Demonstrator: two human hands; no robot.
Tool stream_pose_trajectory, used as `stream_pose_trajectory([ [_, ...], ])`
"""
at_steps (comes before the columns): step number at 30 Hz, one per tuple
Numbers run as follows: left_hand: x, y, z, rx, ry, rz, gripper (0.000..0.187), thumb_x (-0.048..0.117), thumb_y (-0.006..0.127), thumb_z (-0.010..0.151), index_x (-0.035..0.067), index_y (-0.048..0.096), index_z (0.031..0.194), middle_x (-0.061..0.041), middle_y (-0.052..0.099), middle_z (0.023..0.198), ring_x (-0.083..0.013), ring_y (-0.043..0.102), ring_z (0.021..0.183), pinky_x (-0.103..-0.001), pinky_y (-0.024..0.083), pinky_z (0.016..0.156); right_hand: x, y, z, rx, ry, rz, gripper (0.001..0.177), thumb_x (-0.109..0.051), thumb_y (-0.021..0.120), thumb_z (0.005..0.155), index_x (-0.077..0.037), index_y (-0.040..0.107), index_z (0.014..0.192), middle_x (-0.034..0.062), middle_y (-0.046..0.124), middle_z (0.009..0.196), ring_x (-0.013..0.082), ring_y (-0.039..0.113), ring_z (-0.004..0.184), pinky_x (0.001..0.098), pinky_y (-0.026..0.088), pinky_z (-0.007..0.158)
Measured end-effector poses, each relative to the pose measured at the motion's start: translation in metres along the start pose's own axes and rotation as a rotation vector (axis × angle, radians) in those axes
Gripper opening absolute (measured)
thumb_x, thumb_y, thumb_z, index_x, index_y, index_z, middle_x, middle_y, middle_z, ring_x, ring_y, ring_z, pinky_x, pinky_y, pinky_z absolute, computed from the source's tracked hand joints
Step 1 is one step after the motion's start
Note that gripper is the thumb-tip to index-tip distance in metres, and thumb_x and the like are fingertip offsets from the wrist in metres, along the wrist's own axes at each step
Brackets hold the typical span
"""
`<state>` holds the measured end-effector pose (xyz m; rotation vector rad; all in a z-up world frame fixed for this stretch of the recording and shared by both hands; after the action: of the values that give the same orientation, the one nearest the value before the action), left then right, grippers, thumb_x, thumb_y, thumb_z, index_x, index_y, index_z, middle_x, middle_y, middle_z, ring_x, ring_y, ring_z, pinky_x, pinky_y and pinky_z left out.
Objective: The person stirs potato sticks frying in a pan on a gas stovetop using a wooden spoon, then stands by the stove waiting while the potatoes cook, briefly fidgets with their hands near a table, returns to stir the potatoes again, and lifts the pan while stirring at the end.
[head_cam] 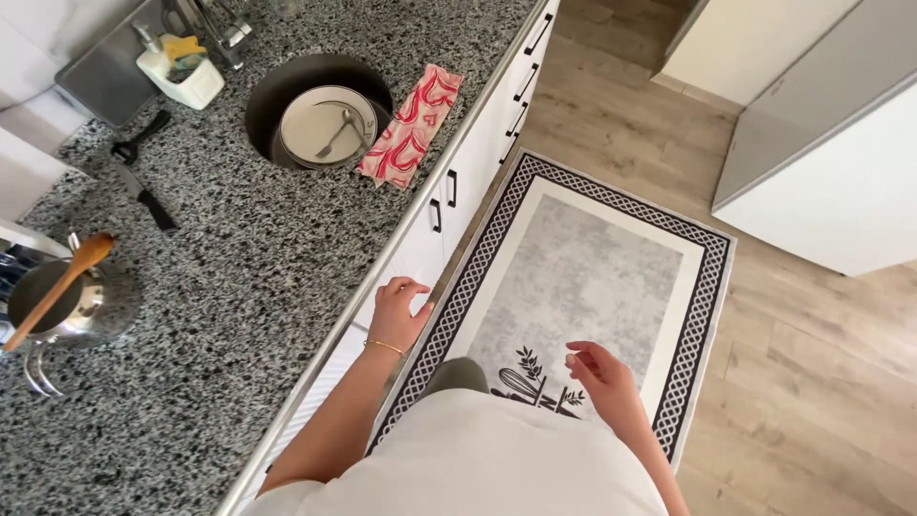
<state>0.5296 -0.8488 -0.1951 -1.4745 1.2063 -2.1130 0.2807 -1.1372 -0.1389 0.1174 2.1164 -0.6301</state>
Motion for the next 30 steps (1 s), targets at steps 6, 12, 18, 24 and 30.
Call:
stream_pose_trajectory([
  [6,-0.013,0.014,0.069,0.105,-0.024,0.070,0.023,0.018,0.081,0.078,0.015,0.074,0.100,-0.006,0.064,0.111,-0.0336,0.056,0.106,-0.045,0.048,0.096,-0.028,-0.019,0.077,-0.066,-0.116,0.013,0.033,-0.027,0.066,0.096,-0.007,0.070,0.123,0.0052,0.075,0.093,0.0145,0.070,0.089,0.0307,0.054,0.080],
  [12,-0.042,0.023,0.157,0.161,-0.064,0.217,0.023,0.017,0.080,0.079,0.013,0.074,0.101,-0.008,0.066,0.107,-0.0357,0.059,0.104,-0.046,0.047,0.096,-0.059,-0.028,0.182,-0.059,-0.180,0.024,0.034,-0.027,0.067,0.095,-0.008,0.071,0.123,0.0054,0.075,0.092,0.0152,0.071,0.089,0.0305,0.055,0.083],
  [18,-0.067,0.029,0.240,0.143,-0.118,0.302,0.032,0.020,0.082,0.071,0.010,0.076,0.100,-0.012,0.068,0.106,-0.0388,0.057,0.103,-0.048,0.046,0.095,-0.135,-0.025,0.301,-0.125,-0.239,-0.074,0.033,-0.025,0.069,0.094,-0.008,0.071,0.122,0.0056,0.077,0.096,0.0155,0.072,0.091,0.0308,0.055,0.084],
  [24,-0.055,0.017,0.269,0.119,-0.317,0.275,0.025,0.022,0.078,0.081,0.015,0.077,0.105,-0.010,0.065,0.119,-0.0372,0.056,0.115,-0.045,0.045,0.105,-0.207,0.007,0.387,-0.227,-0.437,-0.083,0.029,-0.022,0.071,0.094,-0.009,0.072,0.119,0.0089,0.074,0.095,0.0187,0.072,0.090,0.0309,0.058,0.077],
  [30,-0.042,0.009,0.244,0.615,-0.501,0.290,0.070,0.023,0.078,0.077,0.004,0.053,0.140,-0.021,0.049,0.141,-0.0470,0.045,0.127,-0.055,0.036,0.109,-0.264,0.048,0.474,-0.523,-1.027,-0.096,0.016,-0.016,0.073,0.092,-0.007,0.078,0.105,0.0095,0.074,0.111,0.0242,0.071,0.106,0.0354,0.054,0.092],
])
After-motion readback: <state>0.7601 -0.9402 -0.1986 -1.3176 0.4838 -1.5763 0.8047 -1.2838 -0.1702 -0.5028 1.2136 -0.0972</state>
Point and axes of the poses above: each hand's wrist, its own z-axis towards the middle knuckle, its own y-axis out of the palm, x = y × z, the point moved 3 cm from there along z, towards the middle knuckle
